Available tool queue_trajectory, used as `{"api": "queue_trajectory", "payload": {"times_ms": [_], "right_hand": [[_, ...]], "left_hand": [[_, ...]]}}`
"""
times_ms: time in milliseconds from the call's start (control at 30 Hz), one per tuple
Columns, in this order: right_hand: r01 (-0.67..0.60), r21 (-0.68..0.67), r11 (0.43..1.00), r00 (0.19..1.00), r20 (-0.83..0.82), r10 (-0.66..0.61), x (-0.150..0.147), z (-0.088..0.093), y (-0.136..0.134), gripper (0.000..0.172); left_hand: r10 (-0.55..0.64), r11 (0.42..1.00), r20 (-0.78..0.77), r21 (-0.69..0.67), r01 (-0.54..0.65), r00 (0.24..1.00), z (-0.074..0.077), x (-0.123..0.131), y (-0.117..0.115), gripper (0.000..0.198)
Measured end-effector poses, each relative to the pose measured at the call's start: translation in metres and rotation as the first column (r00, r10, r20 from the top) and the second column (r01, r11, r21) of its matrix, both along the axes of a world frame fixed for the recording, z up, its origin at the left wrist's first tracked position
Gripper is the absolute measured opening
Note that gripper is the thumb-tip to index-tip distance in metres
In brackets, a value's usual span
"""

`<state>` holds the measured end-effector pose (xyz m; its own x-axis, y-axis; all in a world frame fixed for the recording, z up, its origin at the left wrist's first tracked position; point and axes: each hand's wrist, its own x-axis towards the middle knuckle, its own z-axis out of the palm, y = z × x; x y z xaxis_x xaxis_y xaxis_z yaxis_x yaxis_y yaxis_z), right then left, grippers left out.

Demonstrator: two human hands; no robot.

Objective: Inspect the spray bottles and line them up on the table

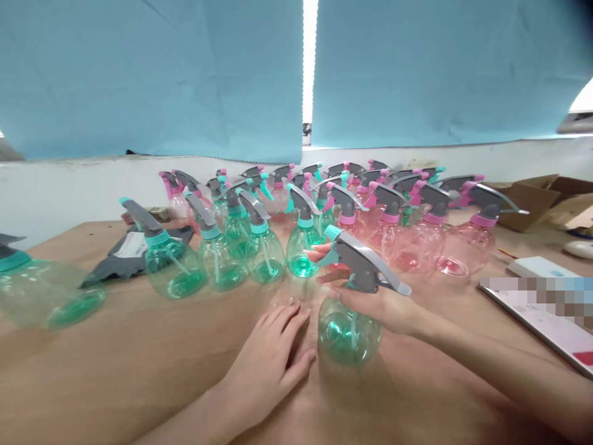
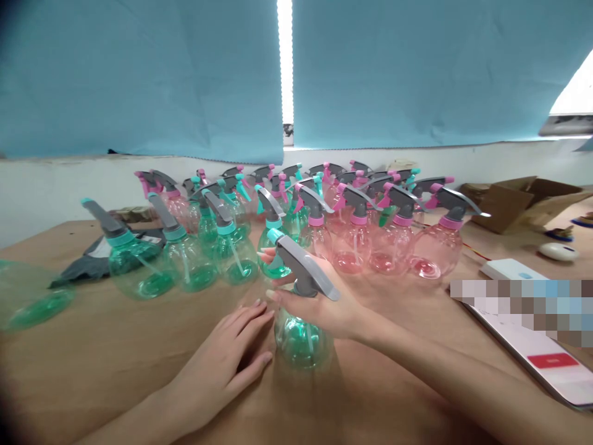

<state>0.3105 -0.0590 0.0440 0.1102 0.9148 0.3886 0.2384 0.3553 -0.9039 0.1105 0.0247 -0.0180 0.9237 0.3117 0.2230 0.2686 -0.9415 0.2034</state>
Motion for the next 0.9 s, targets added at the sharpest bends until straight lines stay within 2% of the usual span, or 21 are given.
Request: {"api": "queue_trajectory", "payload": {"times_ms": [300,533,900], "right_hand": [[-0.026,0.037,0.999,1.0,0.0,0.026,-0.0002,-0.0007,0.0004,0.059],[-0.029,-0.035,0.999,0.999,0.014,0.03,0.0004,0.0001,-0.0013,0.051],[0.007,-0.006,1.0,0.999,0.04,-0.007,-0.0011,0.001,-0.0003,0.048]], "left_hand": [[-0.003,1.0,0.012,0.002,0.003,1.0,-0.0002,-0.0006,-0.0006,0.045],[0.005,1.0,0.002,-0.003,-0.005,1.0,0.0007,0.0001,-0.0009,0.043],[0.007,1.0,-0.004,-0.004,-0.007,1.0,0.0013,0.0004,-0.0012,0.044]]}}
